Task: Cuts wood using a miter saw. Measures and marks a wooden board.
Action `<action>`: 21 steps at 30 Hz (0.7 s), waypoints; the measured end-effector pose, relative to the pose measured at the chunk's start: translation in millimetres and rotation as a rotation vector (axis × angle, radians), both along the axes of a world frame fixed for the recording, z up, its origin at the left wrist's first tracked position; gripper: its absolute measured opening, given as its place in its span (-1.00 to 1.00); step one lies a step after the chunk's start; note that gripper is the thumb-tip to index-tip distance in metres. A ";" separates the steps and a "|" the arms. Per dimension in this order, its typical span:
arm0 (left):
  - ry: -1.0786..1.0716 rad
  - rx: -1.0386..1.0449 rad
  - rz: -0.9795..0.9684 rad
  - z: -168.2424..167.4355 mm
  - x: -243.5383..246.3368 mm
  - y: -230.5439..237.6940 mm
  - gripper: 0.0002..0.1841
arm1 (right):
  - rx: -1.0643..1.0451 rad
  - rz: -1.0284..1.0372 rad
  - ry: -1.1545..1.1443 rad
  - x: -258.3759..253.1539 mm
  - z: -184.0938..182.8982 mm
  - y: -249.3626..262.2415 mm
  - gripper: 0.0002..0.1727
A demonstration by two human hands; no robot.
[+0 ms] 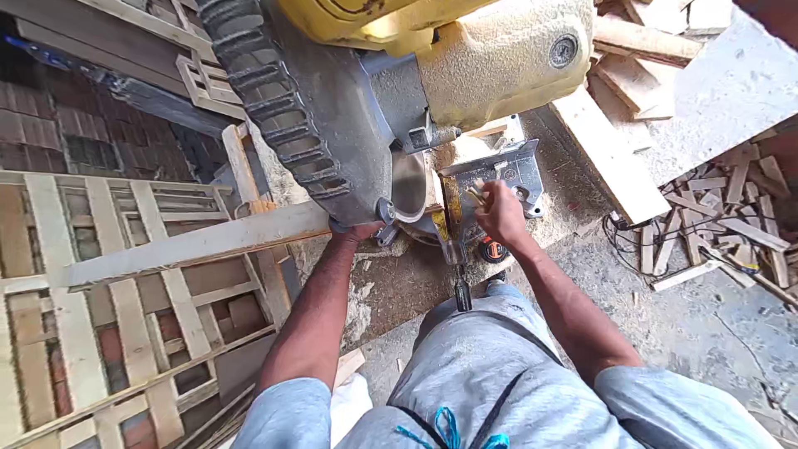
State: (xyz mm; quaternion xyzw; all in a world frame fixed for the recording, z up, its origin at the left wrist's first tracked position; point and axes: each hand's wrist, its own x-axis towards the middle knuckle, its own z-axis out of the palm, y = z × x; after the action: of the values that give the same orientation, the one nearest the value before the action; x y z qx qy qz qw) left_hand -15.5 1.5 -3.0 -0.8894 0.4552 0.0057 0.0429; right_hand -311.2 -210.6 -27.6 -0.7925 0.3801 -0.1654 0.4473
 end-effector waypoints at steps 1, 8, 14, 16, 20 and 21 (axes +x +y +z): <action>0.000 0.011 0.001 2.6 -2.3 -1.5 0.18 | 0.161 -0.081 -0.202 -14.4 -5.5 -11.0 -0.40; 0.027 0.003 0.016 6.1 -7.6 -5.5 0.20 | 0.271 -0.255 -0.120 -24.1 13.4 -60.9 -0.35; -0.016 -0.004 0.043 1.2 -2.4 -5.4 0.24 | -0.062 -0.285 0.597 30.9 19.3 -60.1 -0.37; -0.066 -0.010 0.000 -2.5 -1.3 -4.8 0.28 | -0.074 -0.249 0.533 23.2 14.8 -57.4 -0.48; -0.089 -0.109 -0.096 -7.2 10.3 -4.7 0.32 | 0.289 -0.134 -0.245 -45.9 -2.0 -40.4 -0.69; -0.075 -0.124 -0.122 -8.3 11.0 -3.9 0.33 | 0.462 -0.112 -0.496 -74.1 -11.7 -25.0 -0.73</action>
State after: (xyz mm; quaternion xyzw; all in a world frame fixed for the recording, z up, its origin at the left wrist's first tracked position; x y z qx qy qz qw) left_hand -4.5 -2.4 -11.3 -0.8606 0.5060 -0.0585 0.0050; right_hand -385.3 -235.6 -39.3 -0.5838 0.3303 -0.2868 0.6840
